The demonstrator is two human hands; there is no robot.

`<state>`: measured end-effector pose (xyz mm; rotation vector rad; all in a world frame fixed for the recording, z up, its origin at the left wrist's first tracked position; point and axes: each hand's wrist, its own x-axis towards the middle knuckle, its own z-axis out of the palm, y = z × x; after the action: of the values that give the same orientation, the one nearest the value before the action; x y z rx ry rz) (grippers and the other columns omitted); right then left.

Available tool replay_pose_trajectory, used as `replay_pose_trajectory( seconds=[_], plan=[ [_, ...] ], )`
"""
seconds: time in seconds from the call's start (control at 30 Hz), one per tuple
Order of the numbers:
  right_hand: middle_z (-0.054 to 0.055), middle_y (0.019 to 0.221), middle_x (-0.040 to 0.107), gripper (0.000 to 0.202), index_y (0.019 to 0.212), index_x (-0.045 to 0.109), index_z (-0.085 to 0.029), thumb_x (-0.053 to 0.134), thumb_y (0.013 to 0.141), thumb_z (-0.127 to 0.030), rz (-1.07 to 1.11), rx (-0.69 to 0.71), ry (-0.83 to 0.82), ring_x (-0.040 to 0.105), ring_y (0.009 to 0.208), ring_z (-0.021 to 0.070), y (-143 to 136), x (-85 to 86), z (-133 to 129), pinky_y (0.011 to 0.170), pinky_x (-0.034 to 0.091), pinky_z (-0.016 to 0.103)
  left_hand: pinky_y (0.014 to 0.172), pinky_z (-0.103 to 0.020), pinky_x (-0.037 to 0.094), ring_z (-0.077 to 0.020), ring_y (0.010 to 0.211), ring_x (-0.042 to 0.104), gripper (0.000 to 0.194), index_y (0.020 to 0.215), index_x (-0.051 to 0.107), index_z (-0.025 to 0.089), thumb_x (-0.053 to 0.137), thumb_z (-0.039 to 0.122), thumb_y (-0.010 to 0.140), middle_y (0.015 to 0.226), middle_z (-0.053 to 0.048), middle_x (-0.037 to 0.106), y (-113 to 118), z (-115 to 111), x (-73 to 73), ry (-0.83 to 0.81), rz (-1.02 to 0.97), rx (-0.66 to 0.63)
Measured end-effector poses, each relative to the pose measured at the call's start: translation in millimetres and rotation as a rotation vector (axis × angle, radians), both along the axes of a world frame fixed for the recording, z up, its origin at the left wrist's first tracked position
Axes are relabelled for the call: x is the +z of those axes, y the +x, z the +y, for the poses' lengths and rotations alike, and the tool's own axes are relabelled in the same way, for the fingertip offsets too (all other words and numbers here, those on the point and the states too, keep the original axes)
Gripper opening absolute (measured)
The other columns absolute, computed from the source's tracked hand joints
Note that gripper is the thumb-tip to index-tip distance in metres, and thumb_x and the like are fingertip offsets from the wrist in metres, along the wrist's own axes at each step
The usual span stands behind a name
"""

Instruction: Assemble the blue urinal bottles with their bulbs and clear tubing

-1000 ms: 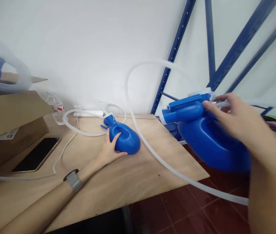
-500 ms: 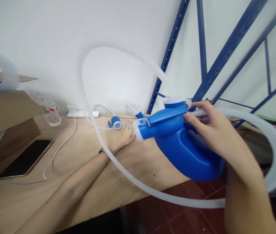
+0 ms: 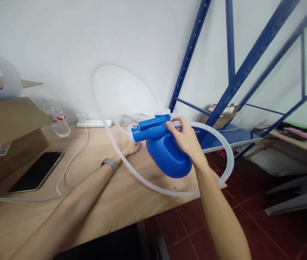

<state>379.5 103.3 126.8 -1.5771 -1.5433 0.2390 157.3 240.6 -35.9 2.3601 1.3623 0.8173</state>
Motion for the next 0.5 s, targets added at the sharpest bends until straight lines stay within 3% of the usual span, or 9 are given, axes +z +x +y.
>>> replay_pose_trajectory(
  seconds=[0.13,0.2,0.3,0.4,0.5],
  plan=[
    [-0.001,0.075,0.065,0.052,0.107,0.064,-0.029,0.059,0.088,-0.077,0.014,0.060,-0.013,0.059,0.065,0.0202,-17.5,-17.8,23.8,0.063,0.047,0.032,0.128,-0.061,0.027,-0.0329,0.157,0.034,0.052,0.143,0.061,0.018,0.045,0.017,0.093,0.162,-0.018,0.048,-38.1,-32.0,-2.9,-0.001,0.077,0.035],
    [-0.001,0.074,0.064,0.050,0.102,0.064,-0.028,0.060,0.088,-0.076,-0.008,0.085,-0.026,0.059,0.066,0.0204,-29.2,-28.9,36.0,0.065,0.046,0.032,0.126,-0.065,0.027,-0.0360,0.161,0.026,0.055,0.144,0.060,0.017,0.042,0.012,0.093,0.168,-0.020,0.040,-68.9,-58.3,-8.1,0.032,0.195,0.152],
    [-0.002,0.071,0.062,0.049,0.094,0.062,-0.028,0.060,0.088,-0.076,-0.078,0.098,-0.029,0.059,0.067,0.0213,-49.9,-45.7,50.4,0.067,0.043,0.032,0.115,-0.063,0.042,-0.0423,0.155,0.033,0.053,0.144,0.058,0.008,0.033,0.017,0.099,0.164,-0.029,0.040,-114.9,-102.8,-12.7,0.021,0.375,0.439],
    [0.000,0.074,0.064,0.047,0.093,0.062,-0.028,0.058,0.091,-0.074,-0.176,0.084,-0.017,0.062,0.076,0.0242,-71.0,-57.4,60.7,0.071,0.042,0.032,0.113,-0.058,0.044,-0.0418,0.145,0.047,0.051,0.139,0.063,0.007,0.034,0.028,0.102,0.154,-0.028,0.052,-150.7,-147.4,-7.1,-0.129,0.525,0.522],
    [0.004,0.084,0.069,0.046,0.101,0.065,-0.028,0.056,0.095,-0.072,-0.283,0.082,0.013,0.065,0.088,0.0276,-87.4,-61.7,71.1,0.078,0.044,0.034,0.106,-0.057,0.049,-0.0438,0.139,0.053,0.054,0.133,0.066,0.006,0.038,0.039,0.102,0.142,-0.029,0.061,-173.0,-187.1,9.4,-0.196,0.545,0.573]
  ],
)
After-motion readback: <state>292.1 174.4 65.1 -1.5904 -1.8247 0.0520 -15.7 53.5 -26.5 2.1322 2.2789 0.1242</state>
